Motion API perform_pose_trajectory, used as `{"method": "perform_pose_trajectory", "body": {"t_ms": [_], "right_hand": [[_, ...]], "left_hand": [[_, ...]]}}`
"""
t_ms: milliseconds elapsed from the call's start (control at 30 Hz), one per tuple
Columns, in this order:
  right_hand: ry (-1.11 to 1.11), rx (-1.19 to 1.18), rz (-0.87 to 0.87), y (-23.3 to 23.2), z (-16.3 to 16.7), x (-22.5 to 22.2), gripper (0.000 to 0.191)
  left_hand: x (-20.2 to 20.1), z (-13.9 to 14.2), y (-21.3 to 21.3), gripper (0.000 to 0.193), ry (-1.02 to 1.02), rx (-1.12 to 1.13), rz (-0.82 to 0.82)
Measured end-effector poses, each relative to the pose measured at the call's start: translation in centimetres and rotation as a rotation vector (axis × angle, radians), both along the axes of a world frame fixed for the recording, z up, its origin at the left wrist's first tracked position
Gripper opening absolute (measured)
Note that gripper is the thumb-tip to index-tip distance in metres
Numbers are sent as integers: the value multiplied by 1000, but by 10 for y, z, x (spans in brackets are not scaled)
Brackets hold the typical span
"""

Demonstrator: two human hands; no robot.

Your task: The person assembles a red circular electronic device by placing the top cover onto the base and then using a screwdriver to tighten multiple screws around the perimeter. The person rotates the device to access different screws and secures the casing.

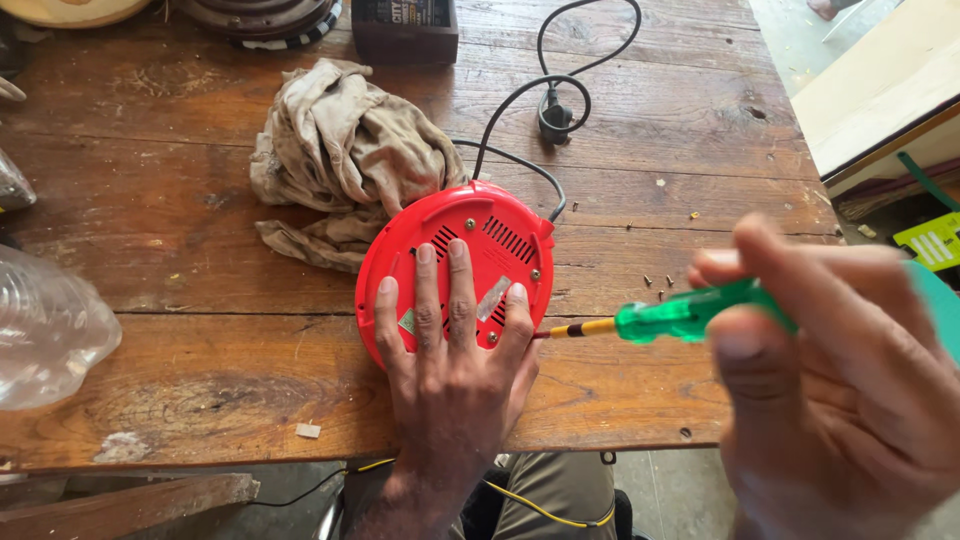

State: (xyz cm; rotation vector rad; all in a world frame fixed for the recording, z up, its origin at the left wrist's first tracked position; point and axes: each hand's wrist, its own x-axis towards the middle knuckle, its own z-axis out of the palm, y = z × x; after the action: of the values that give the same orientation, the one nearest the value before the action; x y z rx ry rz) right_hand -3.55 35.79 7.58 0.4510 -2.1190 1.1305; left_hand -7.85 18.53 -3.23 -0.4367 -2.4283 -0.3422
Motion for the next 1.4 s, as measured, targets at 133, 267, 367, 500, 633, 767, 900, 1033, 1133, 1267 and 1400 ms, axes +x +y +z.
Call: {"method": "perform_pose_trajectory", "body": {"t_ms": [133, 267, 367, 500, 633, 767, 900, 1033, 1133, 1267, 1400], "right_hand": [[-4, 119, -82, 11, -8, 3, 36], [36, 253, -135, 11, -4, 9, 35], [18, 305, -147, 5, 4, 12, 40], [-36, 329, -90, 5, 13, 10, 41], [73, 430, -166, 1, 10, 13, 39], [-55, 301, -97, -3, 9, 20, 38], [88, 362, -136, -9, 8, 12, 35], [1, 307, -108, -13, 15, 14, 31], [52, 293, -138, -18, 13, 13, 28], [22, 282, -197, -16, 7, 15, 29], [-8, 332, -100, -6, 7, 21, 27]], "left_hand": [[0, 0, 0, 55, -6, 3, -1], [0, 1, 0, 55, -11, -4, -1], [0, 0, 0, 57, -8, -13, 6], [0, -1, 0, 59, -11, -9, 0], [0, -2, -2, 60, -6, -50, 3], [-2, -3, -3, 57, 3, -88, 31], [1, -3, -3, 60, -2, -76, 33], [-2, -5, -5, 65, 25, -15, 12], [-4, -6, -6, 64, 52, -31, 27], [-5, -8, -7, 63, 61, -44, 42], [-5, -8, -8, 67, 35, -24, 20]]}}
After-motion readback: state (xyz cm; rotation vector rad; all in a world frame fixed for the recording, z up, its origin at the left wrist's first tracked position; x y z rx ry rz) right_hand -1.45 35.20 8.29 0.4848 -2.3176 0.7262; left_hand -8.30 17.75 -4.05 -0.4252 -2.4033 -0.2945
